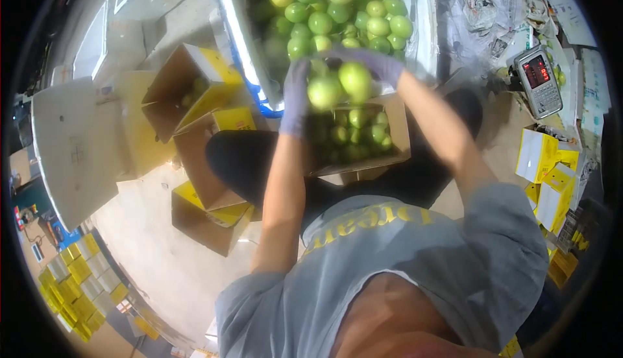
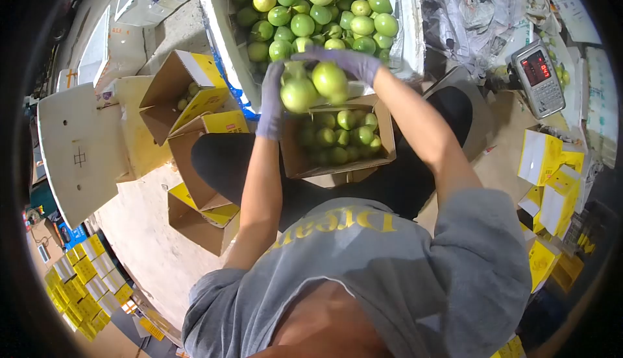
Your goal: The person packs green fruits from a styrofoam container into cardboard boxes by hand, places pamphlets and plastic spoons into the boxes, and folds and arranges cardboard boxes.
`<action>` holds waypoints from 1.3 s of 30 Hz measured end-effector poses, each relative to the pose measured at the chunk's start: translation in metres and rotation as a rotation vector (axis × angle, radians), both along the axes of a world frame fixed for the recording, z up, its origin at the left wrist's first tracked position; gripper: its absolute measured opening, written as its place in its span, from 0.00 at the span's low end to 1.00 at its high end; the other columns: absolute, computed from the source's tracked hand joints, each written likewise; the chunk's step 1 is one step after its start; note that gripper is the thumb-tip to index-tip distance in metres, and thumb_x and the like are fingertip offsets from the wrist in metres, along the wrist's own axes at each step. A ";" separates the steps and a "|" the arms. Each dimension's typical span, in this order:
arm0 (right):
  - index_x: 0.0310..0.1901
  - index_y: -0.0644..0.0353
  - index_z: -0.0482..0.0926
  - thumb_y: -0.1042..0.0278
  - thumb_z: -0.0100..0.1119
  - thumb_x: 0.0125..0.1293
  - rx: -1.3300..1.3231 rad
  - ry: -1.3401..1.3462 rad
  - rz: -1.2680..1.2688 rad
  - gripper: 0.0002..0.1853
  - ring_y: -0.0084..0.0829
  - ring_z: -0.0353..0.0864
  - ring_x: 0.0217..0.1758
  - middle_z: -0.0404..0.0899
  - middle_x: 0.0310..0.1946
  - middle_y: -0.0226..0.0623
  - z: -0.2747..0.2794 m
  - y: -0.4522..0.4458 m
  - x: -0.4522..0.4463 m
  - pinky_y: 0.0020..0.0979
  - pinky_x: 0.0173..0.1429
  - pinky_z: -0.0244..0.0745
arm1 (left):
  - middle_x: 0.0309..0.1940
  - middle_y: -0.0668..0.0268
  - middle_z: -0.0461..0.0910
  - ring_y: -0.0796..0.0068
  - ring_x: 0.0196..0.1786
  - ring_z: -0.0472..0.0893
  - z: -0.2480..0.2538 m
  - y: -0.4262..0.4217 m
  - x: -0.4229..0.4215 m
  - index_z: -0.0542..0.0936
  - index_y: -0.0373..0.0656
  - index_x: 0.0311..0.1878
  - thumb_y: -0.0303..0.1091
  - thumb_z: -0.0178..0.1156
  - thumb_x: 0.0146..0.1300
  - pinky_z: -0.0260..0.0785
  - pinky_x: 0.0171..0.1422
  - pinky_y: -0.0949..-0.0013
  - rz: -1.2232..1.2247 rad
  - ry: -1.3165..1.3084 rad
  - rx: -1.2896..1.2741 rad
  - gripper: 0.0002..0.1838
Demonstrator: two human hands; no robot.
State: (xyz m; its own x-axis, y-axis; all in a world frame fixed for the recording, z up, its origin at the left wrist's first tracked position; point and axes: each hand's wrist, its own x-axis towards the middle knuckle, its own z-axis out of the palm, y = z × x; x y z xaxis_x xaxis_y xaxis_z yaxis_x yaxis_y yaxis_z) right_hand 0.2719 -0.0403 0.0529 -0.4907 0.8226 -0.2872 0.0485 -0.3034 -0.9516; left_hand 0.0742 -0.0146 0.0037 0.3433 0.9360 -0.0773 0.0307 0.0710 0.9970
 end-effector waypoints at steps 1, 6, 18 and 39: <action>0.66 0.51 0.62 0.49 0.51 0.65 0.414 -0.357 0.077 0.30 0.31 0.63 0.65 0.68 0.59 0.41 0.007 -0.019 -0.003 0.29 0.69 0.56 | 0.45 0.56 0.76 0.66 0.48 0.75 0.039 -0.027 0.004 0.73 0.37 0.50 0.40 0.52 0.65 0.66 0.52 0.66 0.014 0.169 0.019 0.17; 0.43 0.61 0.80 0.51 0.58 0.61 0.076 -0.476 -0.124 0.20 0.32 0.79 0.40 0.81 0.35 0.41 0.036 -0.091 -0.011 0.33 0.47 0.71 | 0.34 0.54 0.79 0.57 0.41 0.77 0.063 -0.072 -0.009 0.82 0.39 0.34 0.47 0.59 0.58 0.67 0.47 0.61 -0.202 0.463 0.038 0.18; 0.67 0.56 0.59 0.22 0.43 0.52 -0.023 -0.782 -0.570 0.49 0.51 0.64 0.65 0.66 0.60 0.56 -0.089 -0.004 0.020 0.40 0.68 0.57 | 0.52 0.47 0.74 0.52 0.58 0.72 -0.021 0.063 0.010 0.67 0.42 0.62 0.66 0.52 0.52 0.63 0.61 0.60 0.085 0.799 0.045 0.42; 0.55 0.58 0.67 0.48 0.60 0.54 0.500 -1.215 -0.678 0.31 0.48 0.71 0.52 0.69 0.50 0.49 -0.020 -0.080 -0.010 0.45 0.53 0.68 | 0.56 0.42 0.64 0.45 0.59 0.66 0.023 -0.018 -0.011 0.69 0.47 0.60 0.49 0.66 0.49 0.60 0.64 0.57 0.258 0.758 0.573 0.35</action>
